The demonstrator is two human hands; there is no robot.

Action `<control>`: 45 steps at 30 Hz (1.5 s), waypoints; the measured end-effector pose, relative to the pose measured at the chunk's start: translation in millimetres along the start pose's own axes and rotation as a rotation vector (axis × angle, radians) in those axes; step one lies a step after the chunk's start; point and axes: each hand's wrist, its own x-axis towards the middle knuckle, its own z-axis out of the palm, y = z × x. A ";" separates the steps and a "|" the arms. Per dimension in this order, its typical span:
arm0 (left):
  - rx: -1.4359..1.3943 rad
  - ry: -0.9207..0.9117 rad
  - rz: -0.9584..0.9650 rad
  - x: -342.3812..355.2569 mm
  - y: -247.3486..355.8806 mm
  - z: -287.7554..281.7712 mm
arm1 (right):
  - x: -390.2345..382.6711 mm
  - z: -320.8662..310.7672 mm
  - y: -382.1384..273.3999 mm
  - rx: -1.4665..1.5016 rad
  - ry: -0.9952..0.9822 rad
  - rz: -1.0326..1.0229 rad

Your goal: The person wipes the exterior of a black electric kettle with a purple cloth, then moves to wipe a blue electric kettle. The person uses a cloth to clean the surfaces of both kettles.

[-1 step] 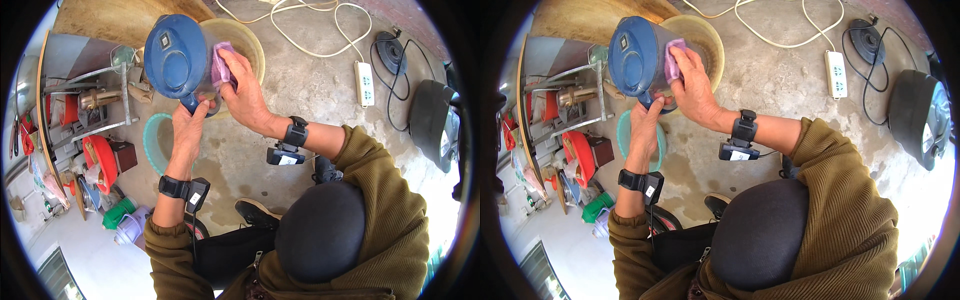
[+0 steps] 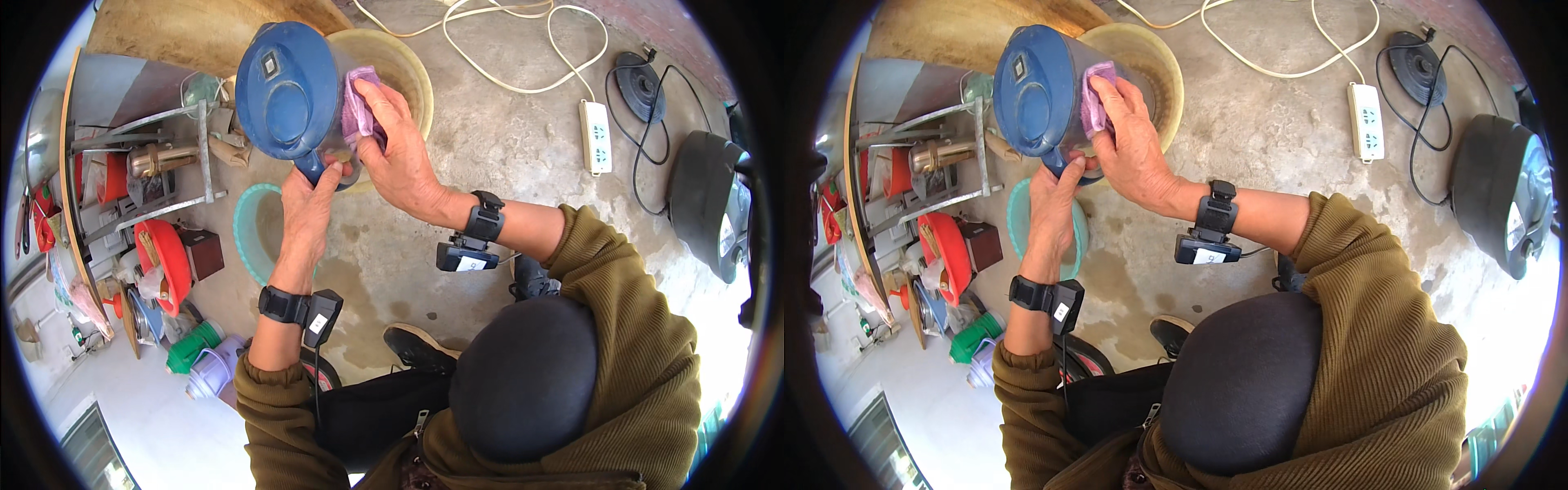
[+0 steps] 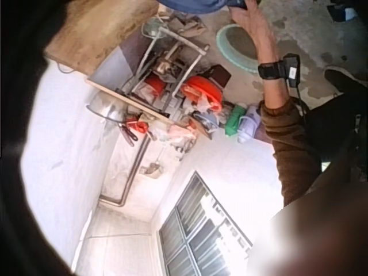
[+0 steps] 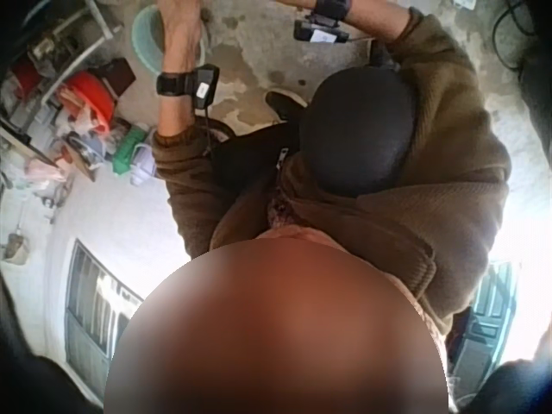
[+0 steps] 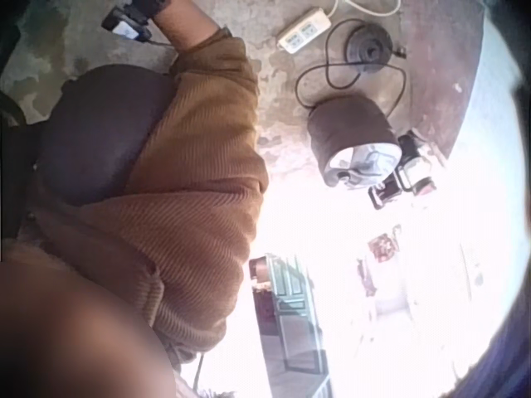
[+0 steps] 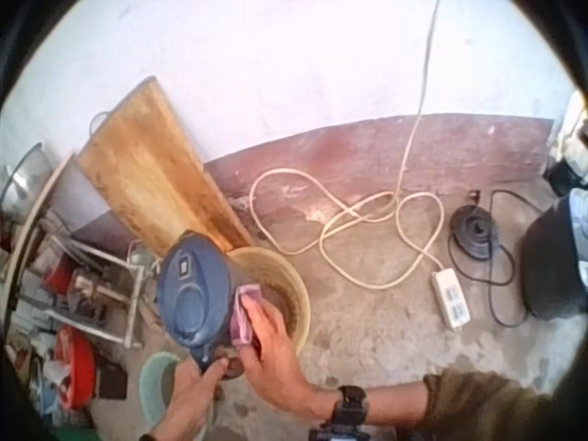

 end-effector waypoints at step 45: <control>0.152 0.006 0.061 2.2 -1.6 -0.5 | 12.1 6.7 -0.2 0.083 0.068 0.040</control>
